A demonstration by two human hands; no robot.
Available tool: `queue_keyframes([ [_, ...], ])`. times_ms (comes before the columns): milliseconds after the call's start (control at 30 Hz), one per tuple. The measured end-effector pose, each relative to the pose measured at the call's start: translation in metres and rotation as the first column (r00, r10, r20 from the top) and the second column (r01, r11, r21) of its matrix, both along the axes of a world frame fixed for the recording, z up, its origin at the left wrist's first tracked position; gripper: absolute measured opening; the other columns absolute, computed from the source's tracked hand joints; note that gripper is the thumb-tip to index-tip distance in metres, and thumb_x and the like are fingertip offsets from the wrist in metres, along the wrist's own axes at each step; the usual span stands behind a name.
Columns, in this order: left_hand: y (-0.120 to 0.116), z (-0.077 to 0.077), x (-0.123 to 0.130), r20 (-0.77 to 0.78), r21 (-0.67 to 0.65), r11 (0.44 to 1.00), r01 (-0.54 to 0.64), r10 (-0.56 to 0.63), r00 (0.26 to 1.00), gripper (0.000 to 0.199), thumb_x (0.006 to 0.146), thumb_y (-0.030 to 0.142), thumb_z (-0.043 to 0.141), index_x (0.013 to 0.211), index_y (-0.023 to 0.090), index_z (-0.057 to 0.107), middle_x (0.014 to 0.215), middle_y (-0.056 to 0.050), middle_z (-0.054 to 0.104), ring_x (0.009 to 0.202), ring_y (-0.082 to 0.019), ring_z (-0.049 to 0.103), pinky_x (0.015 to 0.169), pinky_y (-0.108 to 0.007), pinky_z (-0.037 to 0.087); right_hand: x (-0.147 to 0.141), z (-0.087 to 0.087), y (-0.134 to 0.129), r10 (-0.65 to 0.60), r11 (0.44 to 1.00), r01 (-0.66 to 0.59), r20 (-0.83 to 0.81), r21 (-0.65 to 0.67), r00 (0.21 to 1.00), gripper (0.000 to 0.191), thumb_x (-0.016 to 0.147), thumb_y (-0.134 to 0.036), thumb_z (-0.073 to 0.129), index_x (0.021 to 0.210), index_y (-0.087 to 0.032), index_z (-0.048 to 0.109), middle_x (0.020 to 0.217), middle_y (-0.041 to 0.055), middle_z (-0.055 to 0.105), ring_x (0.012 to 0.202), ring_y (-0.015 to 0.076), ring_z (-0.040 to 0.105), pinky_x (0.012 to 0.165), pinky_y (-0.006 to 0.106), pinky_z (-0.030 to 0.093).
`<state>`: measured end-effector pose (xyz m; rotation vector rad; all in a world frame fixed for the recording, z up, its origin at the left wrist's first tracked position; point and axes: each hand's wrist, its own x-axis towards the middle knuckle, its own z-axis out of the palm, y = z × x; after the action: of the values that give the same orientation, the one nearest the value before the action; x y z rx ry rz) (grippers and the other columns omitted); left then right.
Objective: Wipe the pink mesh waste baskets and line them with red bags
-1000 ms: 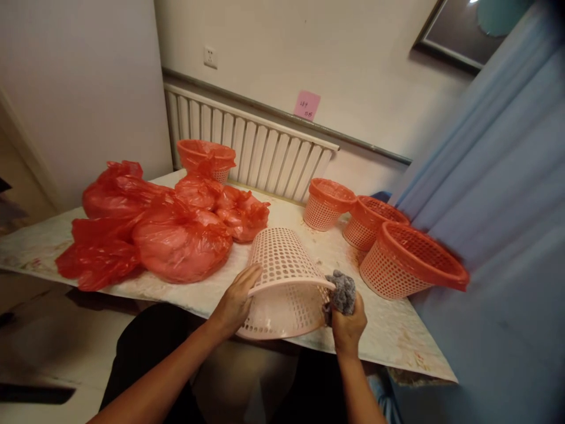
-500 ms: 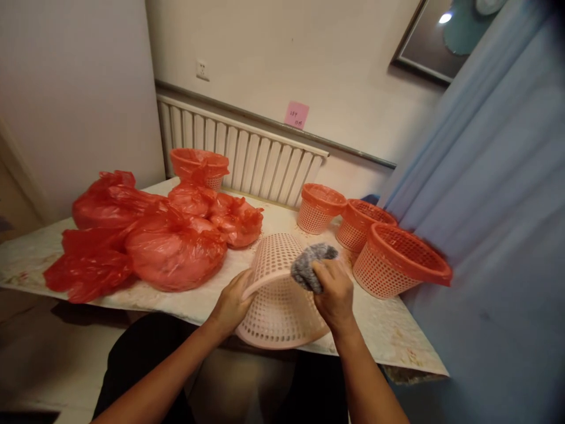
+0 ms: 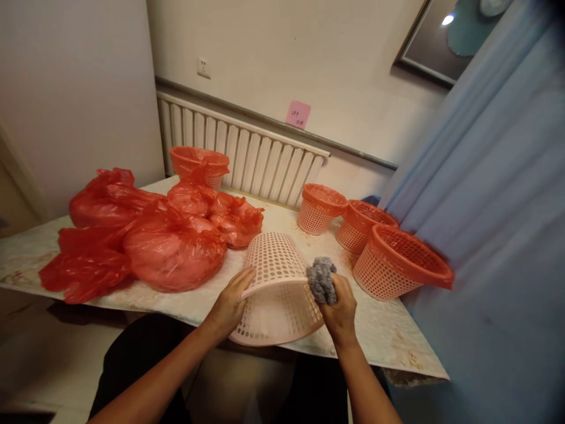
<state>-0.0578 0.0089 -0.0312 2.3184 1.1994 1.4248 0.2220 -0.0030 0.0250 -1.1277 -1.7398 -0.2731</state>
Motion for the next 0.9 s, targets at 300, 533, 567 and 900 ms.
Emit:
queue_keyframes([
  [300,-0.004,-0.014,-0.012,0.087,-0.035,0.999,-0.038,0.040,0.995,0.057,0.080,0.006,0.041,0.136,0.016,0.050,0.140,-0.012,0.053,0.131,-0.023,0.048,0.111,-0.046,0.041,0.009,-0.085,-0.014,-0.428,0.899,0.271,-0.561,-0.344,0.709,0.054,0.068,-0.039,0.069,0.116,-0.014,0.063,0.102,0.0113,0.070,0.090,0.0263,0.063,0.078,0.035,0.048],
  [533,-0.002,-0.001,-0.007,0.097,-0.114,0.989,-0.098,0.109,0.989,0.054,0.078,0.008,0.048,0.131,0.017,0.053,0.128,-0.010,0.062,0.119,-0.024,0.058,0.105,-0.045,0.047,0.001,-0.003,-0.004,-0.164,0.983,0.171,-0.111,0.063,0.980,0.030,0.076,-0.019,0.057,0.106,-0.018,0.063,0.095,0.0075,0.065,0.092,0.0227,0.058,0.085,0.038,0.046],
  [567,-0.002,0.003,-0.002,0.075,-0.100,0.991,-0.084,0.092,0.993,0.054,0.077,0.007,0.048,0.131,0.016,0.052,0.129,-0.012,0.061,0.121,-0.025,0.057,0.106,-0.046,0.046,-0.004,0.012,-0.003,-0.101,0.989,0.099,0.011,0.109,0.995,0.026,0.078,-0.015,0.054,0.103,-0.018,0.063,0.092,0.0067,0.064,0.090,0.0218,0.057,0.084,0.038,0.046],
  [900,-0.004,0.017,0.016,-0.023,-0.033,0.999,0.010,-0.011,1.000,0.064,0.071,-0.002,0.038,0.133,0.008,0.051,0.137,-0.019,0.053,0.131,-0.027,0.047,0.110,-0.053,0.039,-0.032,0.041,0.001,0.105,0.991,-0.127,0.326,0.047,0.940,0.032,0.084,-0.008,0.048,0.111,-0.020,0.060,0.101,0.0089,0.063,0.095,0.0215,0.054,0.084,0.037,0.046],
])
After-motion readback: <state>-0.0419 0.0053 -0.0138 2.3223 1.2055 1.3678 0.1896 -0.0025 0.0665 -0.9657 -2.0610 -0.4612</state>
